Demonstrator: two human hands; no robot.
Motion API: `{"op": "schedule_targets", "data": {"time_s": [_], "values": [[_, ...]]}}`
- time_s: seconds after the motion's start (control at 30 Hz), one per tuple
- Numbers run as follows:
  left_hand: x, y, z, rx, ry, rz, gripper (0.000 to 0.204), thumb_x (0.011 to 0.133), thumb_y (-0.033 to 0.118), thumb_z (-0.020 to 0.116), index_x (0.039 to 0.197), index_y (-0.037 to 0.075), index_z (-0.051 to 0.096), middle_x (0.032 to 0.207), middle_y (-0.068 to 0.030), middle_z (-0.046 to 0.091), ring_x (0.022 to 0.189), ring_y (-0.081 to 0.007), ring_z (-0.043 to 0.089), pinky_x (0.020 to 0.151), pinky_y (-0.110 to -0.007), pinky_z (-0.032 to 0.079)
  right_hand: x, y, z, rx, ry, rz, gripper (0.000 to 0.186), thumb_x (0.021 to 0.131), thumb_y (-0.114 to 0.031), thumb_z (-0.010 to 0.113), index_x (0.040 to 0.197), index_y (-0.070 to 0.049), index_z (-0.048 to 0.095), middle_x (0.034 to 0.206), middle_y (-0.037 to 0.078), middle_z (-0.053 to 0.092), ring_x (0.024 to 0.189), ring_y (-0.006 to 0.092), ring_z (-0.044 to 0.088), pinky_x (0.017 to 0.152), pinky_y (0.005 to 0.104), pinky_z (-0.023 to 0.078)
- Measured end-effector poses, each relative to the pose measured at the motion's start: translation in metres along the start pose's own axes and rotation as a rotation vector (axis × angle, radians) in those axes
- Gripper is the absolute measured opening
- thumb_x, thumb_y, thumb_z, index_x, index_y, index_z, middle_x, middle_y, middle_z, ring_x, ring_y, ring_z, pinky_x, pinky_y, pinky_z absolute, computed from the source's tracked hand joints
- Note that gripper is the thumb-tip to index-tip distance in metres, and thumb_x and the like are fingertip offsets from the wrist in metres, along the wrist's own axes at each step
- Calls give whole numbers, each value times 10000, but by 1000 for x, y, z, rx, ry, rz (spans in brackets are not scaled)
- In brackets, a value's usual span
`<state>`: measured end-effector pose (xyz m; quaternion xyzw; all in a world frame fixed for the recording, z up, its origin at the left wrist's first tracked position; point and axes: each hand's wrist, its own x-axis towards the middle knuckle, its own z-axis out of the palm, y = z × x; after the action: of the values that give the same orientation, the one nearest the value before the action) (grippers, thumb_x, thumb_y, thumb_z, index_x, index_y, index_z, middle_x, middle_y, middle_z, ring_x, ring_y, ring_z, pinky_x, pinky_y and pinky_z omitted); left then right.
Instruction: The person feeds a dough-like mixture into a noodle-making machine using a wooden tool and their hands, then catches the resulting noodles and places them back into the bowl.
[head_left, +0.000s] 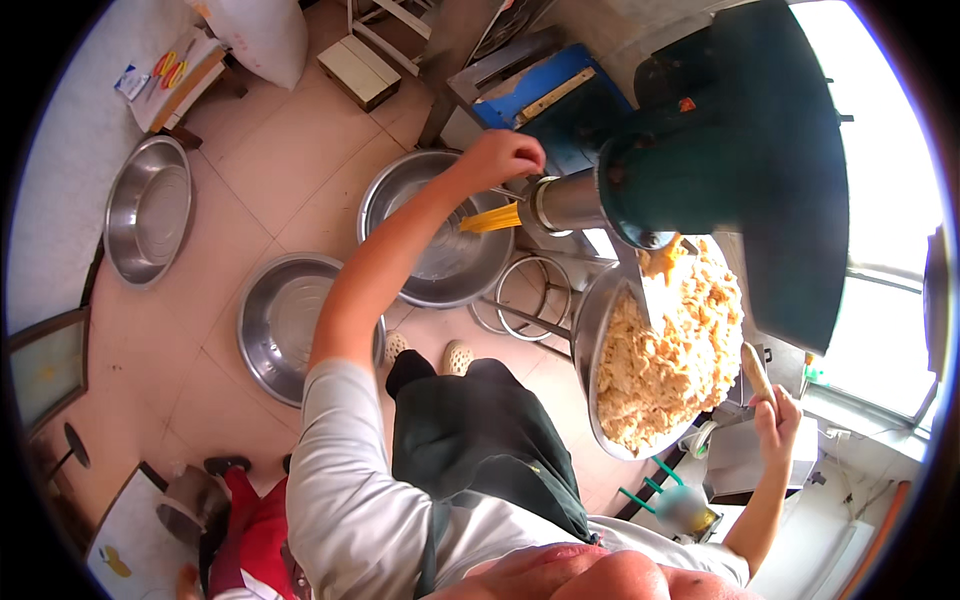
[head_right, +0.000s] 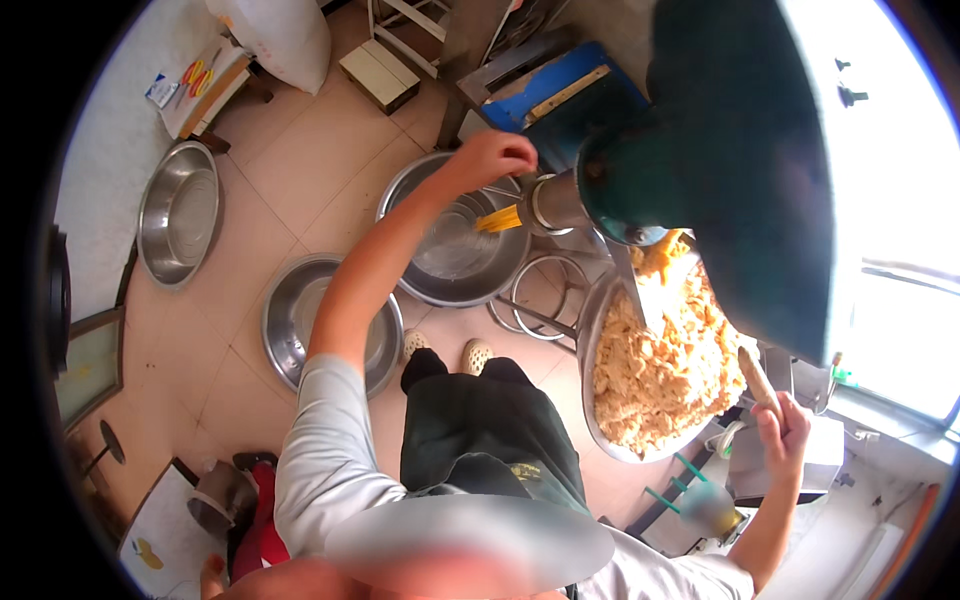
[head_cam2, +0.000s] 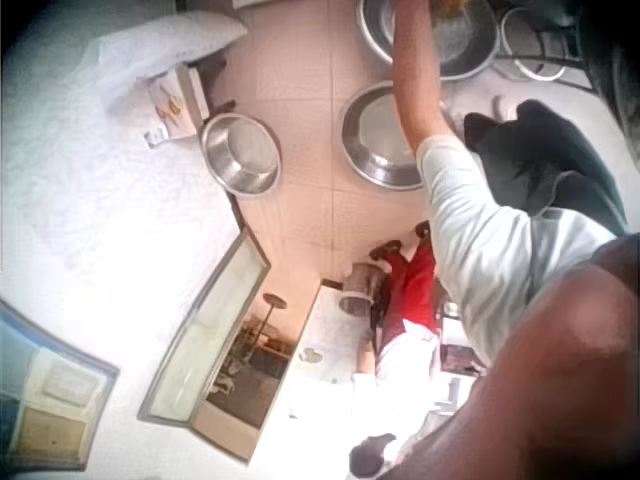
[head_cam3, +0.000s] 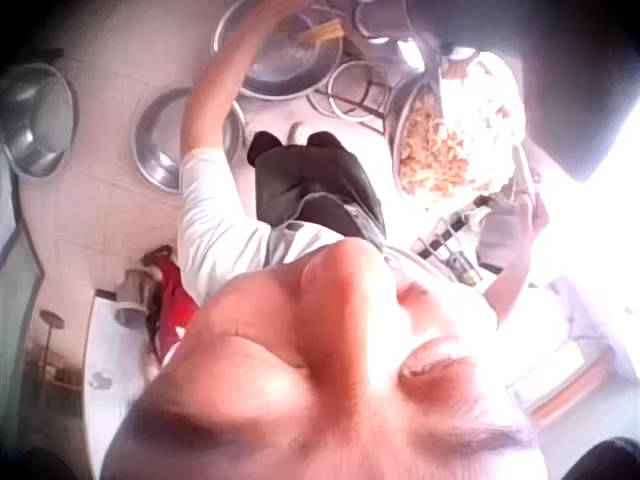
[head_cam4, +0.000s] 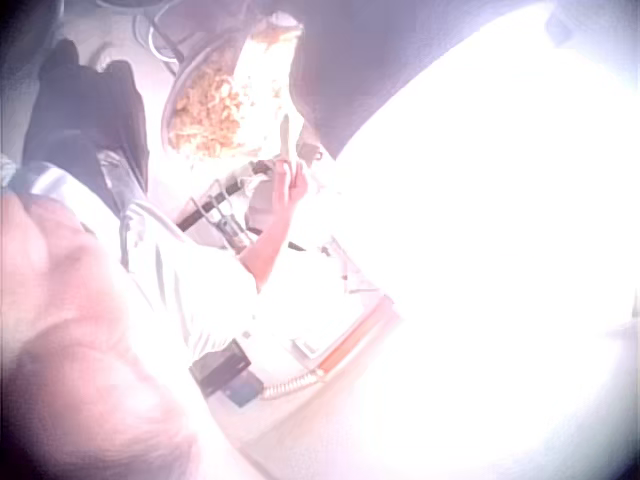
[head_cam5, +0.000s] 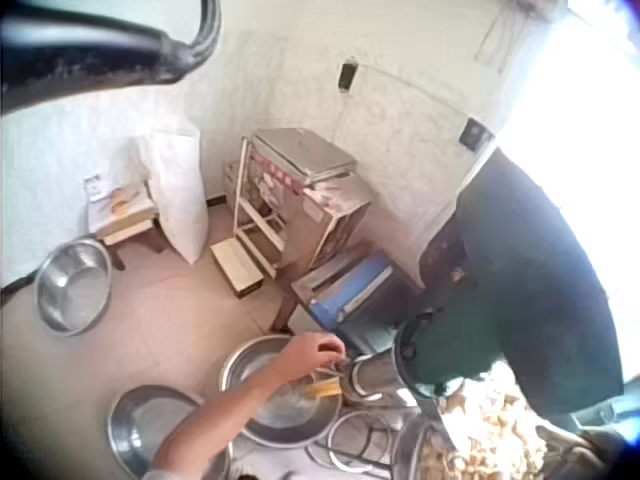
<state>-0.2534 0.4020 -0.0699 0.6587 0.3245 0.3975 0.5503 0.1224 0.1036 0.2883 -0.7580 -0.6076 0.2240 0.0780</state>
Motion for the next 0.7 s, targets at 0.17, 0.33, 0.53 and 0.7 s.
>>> {"op": "schedule_targets", "data": {"time_s": [0.17,0.33,0.53,0.7], "values": [[72,-41,30,251,-258,50,140,757,166,727,845,58,740,749,-73,700,726,-198,672,682,-321,508,-45,-13,-20,-117,14,-97,355,905,-342,646,822,3,629,641,35,546,503,117,457,492,279,330],[78,-52,26,390,-375,25,148,741,192,769,846,89,758,836,-82,655,828,-252,649,742,-353,510,-69,-9,-32,-47,33,-30,361,909,-339,640,839,15,634,660,30,562,505,111,462,491,273,335],[36,-32,21,543,-247,35,91,776,173,743,848,117,749,883,-88,604,893,-274,623,744,-389,497,-79,-16,-35,-217,10,-46,319,891,-329,653,858,-12,645,732,42,637,599,174,528,628,318,408],[-41,0,53,503,135,-70,56,814,155,724,847,116,747,863,-86,615,864,-274,625,730,-392,493,-79,-18,-26,-119,48,-137,316,911,-306,632,806,-8,622,633,27,527,505,127,423,503,308,306]]}}
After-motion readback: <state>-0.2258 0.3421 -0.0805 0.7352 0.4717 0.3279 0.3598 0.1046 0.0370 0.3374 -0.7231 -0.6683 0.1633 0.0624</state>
